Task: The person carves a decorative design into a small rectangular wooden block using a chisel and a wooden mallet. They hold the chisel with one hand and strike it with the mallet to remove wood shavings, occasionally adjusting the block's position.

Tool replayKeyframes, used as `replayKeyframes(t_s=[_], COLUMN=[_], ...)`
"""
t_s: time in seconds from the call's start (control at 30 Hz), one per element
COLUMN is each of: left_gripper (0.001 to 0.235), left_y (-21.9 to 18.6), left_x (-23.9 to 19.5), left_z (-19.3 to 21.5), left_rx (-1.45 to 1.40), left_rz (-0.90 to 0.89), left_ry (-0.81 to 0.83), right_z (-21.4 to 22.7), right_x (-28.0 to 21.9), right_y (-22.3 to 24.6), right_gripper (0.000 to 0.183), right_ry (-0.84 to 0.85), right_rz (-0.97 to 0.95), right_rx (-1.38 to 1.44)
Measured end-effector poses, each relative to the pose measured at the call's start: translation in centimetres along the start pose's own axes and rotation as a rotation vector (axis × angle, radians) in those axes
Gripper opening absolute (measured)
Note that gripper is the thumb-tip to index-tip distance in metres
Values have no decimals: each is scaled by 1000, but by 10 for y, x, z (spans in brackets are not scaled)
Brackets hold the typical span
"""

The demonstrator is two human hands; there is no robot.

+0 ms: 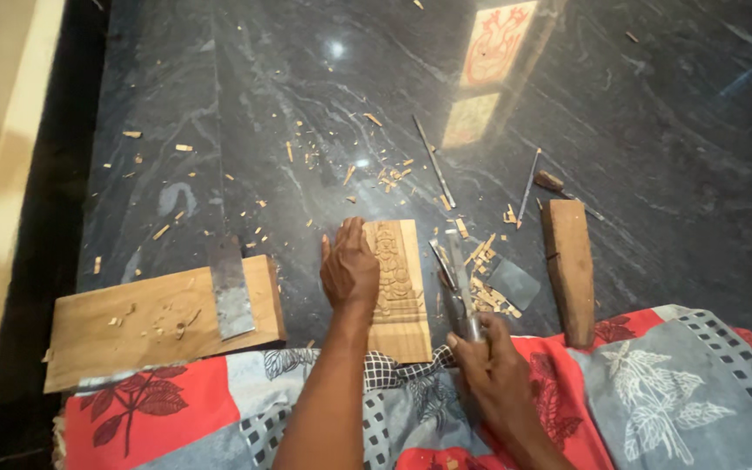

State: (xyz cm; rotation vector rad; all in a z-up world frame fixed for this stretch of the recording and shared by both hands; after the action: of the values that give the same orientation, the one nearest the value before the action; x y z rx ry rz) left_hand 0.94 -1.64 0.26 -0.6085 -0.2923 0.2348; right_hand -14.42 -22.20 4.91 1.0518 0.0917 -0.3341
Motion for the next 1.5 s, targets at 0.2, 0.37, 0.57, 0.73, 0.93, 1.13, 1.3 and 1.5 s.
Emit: replayKeyframes(t_s=[0.2, 0.37, 0.57, 0.73, 0.93, 1.13, 1.3, 1.5], left_gripper=[36, 36, 35, 36, 37, 35, 34, 33], left_y=[-8, -4, 1, 2, 2, 1, 0, -2], left_x=[1, 4, 4, 5, 8, 5, 6, 6], left_z=[17, 15, 8, 6, 3, 5, 7, 9], left_rx=[-38, 0, 4, 3, 29, -16, -12, -16], left_rz=[90, 103, 81, 116, 135, 110, 84, 105], left_ry=[38, 30, -19, 28, 64, 14, -9, 6], right_z=[-8, -11, -13, -13, -11, -11, -13, -17], right_x=[1, -6, -7, -6, -3, -4, -5, -5], right_y=[11, 16, 24, 23, 26, 30, 31, 33], right_gripper=[49, 50, 55, 52, 49, 56, 57, 51], right_ry=[-51, 53, 113, 62, 74, 109, 109, 112], right_rz=[543, 457, 387, 417, 387, 425, 382, 365], right_rx=[-228, -354, -503, -461, -437, -455, -456, -402])
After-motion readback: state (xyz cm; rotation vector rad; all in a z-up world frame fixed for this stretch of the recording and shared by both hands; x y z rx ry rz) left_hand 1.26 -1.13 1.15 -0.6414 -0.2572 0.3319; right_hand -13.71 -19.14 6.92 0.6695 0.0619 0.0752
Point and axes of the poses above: each hand's wrist, its own x-axis towards the middle knuckle, its own z-axis out of the back of the hand, y = z × x, the point moved 1 cm from there along x, towards the middle knuckle, and after that the axes turned 1 degree about z, right-handed, at the moved point
